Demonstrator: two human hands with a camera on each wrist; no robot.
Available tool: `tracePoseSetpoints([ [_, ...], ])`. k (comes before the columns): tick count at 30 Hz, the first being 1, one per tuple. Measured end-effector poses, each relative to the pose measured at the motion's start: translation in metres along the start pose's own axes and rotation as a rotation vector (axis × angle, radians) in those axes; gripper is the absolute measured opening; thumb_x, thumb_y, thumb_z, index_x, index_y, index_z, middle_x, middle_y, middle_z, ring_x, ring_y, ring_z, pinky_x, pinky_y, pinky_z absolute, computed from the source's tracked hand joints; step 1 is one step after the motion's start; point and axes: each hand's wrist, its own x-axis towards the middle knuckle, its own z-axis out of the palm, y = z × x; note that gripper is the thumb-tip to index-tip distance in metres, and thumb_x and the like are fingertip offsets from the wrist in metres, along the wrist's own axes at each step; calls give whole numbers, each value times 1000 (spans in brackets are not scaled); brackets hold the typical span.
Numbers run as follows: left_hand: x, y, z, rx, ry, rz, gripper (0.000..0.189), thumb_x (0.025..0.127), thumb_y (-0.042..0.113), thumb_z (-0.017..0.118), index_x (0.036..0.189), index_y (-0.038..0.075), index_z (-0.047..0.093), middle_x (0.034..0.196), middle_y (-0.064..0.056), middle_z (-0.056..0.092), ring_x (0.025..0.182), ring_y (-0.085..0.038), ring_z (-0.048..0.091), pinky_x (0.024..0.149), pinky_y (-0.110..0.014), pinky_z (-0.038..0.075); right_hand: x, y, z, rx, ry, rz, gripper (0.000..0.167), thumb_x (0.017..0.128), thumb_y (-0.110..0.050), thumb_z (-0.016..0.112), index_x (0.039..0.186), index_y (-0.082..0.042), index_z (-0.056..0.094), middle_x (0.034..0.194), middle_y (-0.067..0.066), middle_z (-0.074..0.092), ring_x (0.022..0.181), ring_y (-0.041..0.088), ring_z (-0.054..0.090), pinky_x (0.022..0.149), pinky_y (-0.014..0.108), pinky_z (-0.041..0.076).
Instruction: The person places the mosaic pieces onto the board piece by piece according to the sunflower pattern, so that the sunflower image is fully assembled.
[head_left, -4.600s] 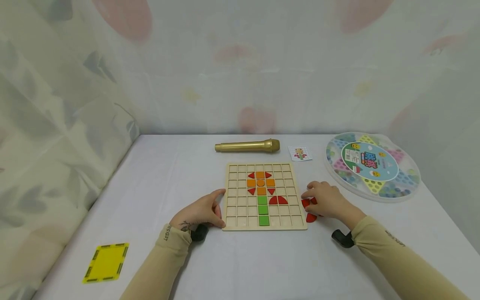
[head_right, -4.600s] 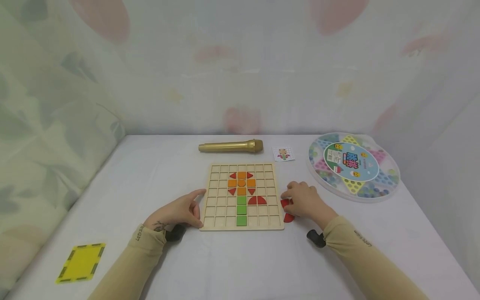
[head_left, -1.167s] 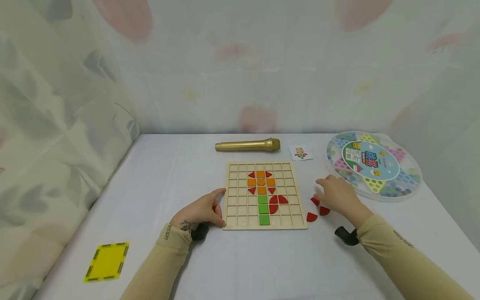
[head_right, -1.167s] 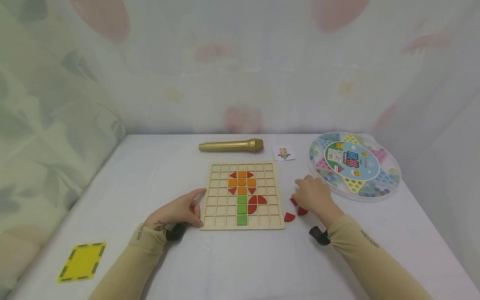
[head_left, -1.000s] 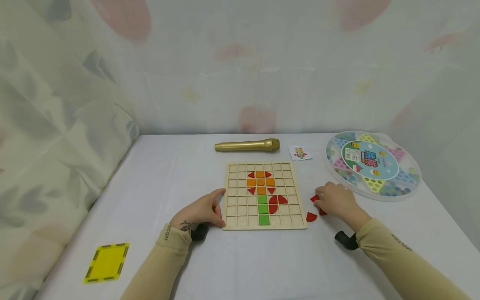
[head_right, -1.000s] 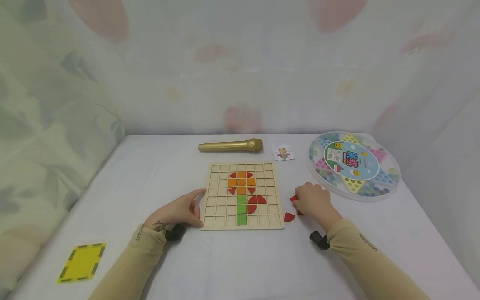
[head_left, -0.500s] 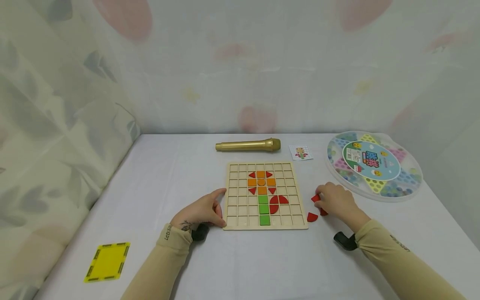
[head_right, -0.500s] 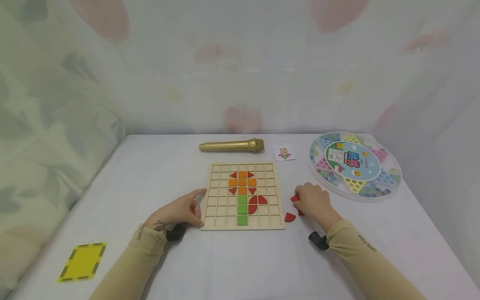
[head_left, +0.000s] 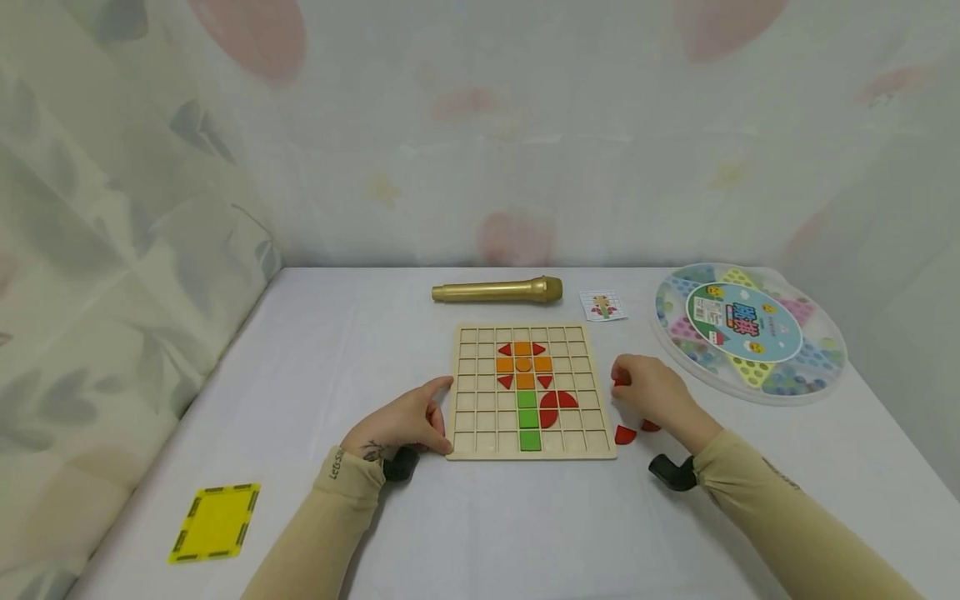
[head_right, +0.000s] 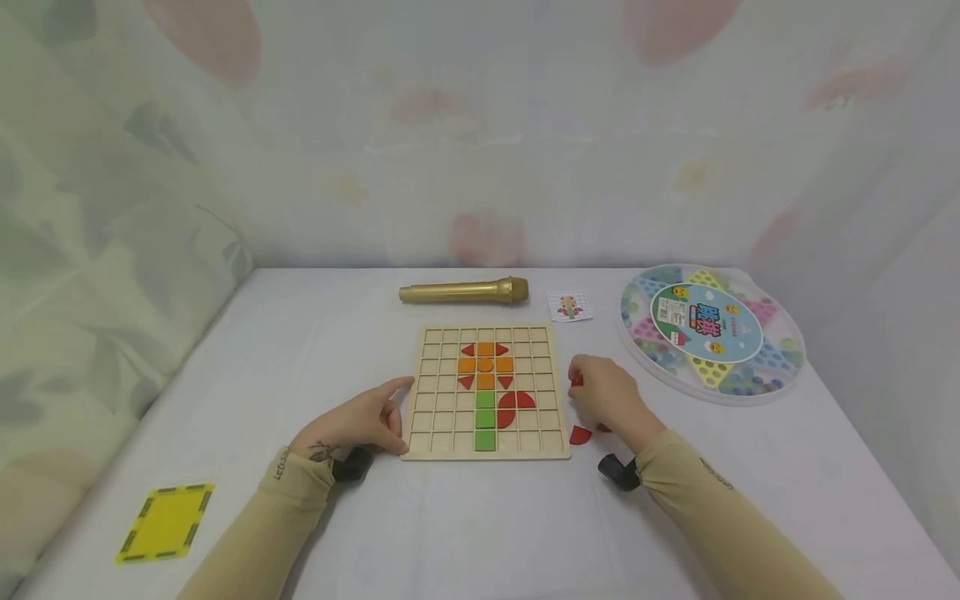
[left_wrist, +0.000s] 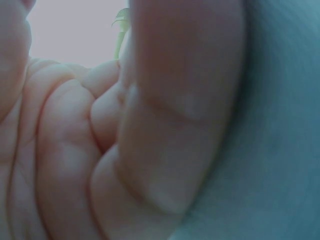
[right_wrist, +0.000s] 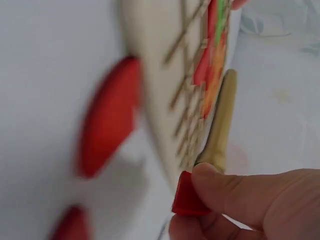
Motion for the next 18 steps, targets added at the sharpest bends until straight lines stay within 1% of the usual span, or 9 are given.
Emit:
tracePoseSetpoints([
  [3, 0, 1, 0, 6, 2, 0, 107, 61, 0, 82, 147, 8, 18, 68, -8, 59, 57, -15, 51, 53, -28, 42, 8, -18, -4, 19, 36, -69, 13, 82, -12, 68, 92, -6, 62, 85, 7, 63, 74, 21, 53, 64, 34, 43],
  [7, 0, 1, 0, 14, 7, -4, 107, 61, 0, 82, 147, 9, 19, 69, -8, 59, 56, -15, 51, 53, -27, 42, 21, -46, -1, 59, 30, -174, 14, 84, -12, 67, 95, -5, 64, 85, 6, 65, 75, 19, 56, 66, 33, 46],
  [11, 1, 1, 0, 6, 10, -17, 107, 61, 0, 82, 147, 9, 19, 69, -8, 59, 56, -15, 51, 53, -27, 42, 31, -73, 9, 87, -18, -273, 16, 85, -10, 65, 100, -4, 65, 88, 5, 66, 79, 18, 58, 72, 33, 49],
  [14, 2, 0, 0, 0, 10, -27, 107, 61, 0, 82, 147, 10, 20, 69, -8, 59, 57, -15, 51, 53, -27, 43, 36, -88, 19, 95, -73, -324, 16, 86, -8, 63, 101, -4, 66, 88, 4, 66, 80, 17, 57, 75, 33, 48],
  [18, 2, 0, 0, -10, 11, -30, 107, 60, -1, 82, 147, 10, 20, 69, -8, 58, 57, -15, 51, 53, -27, 42, 41, -101, 34, 106, -145, -364, 11, 85, -6, 64, 96, -5, 66, 83, 2, 63, 74, 14, 54, 68, 28, 46],
])
